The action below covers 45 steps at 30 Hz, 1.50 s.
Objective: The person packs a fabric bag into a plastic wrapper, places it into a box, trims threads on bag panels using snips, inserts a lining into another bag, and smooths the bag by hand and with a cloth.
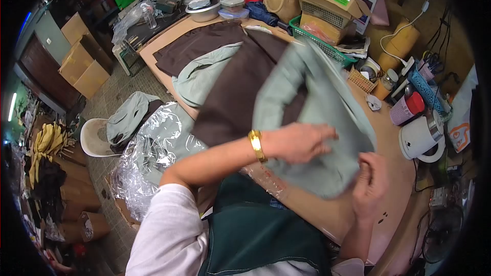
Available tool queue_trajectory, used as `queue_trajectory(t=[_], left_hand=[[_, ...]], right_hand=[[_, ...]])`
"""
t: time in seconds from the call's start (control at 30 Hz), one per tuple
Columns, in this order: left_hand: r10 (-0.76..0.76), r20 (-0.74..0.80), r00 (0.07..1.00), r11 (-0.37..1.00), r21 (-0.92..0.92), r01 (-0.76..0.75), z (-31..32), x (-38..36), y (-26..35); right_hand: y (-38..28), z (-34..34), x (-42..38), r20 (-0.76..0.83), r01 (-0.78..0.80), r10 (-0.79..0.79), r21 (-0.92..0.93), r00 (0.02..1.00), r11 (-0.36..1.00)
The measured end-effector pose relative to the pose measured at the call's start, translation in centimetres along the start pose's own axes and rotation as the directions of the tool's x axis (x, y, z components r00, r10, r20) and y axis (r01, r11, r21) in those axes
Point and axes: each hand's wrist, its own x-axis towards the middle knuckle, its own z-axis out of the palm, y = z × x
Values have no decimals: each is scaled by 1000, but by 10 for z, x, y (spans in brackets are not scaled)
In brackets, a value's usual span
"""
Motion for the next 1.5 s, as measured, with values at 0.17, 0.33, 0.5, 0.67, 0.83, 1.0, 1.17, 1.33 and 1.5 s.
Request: queue_trajectory(t=[0.17, 0.33, 0.5, 0.67, 0.83, 1.0, 1.17, 1.33, 1.5], left_hand=[[215, -111, 970, 935, 310, -172, 39, -57, -53], [-117, -764, 634, 844, 260, 470, -21, -160, -106], [-279, -686, 673, 563, 451, 693, -51, -190, -139], [-349, -584, 733, 656, 406, 636, -114, -161, -208], [315, -916, 250, 756, 401, 517, -266, -114, -194], [298, -544, 784, 623, 733, 272, -251, -106, -142], [-351, -202, 914, 624, 677, 389, -129, -166, -182], [-374, -250, 893, 633, 635, 443, -113, -205, -193], [-490, -240, 838, 707, 453, 543, -143, -201, -204]], right_hand=[[85, 17, -44, 408, 1, 150, -347, 901, 938], [130, -26, -56, 555, -60, 259, -350, 790, 935], [125, -12, -43, 545, -78, 287, -374, 788, 924], [135, 13, -48, 443, -16, 204, -392, 873, 920], [133, 16, -50, 387, -17, 199, -426, 900, 905], [133, 18, -52, 362, -3, 185, -450, 914, 893], [135, 19, -54, 344, -3, 167, -430, 924, 903], [136, 19, -54, 346, 13, 154, -435, 925, 901], [138, 20, -54, 325, 4, 155, -441, 933, 898]])
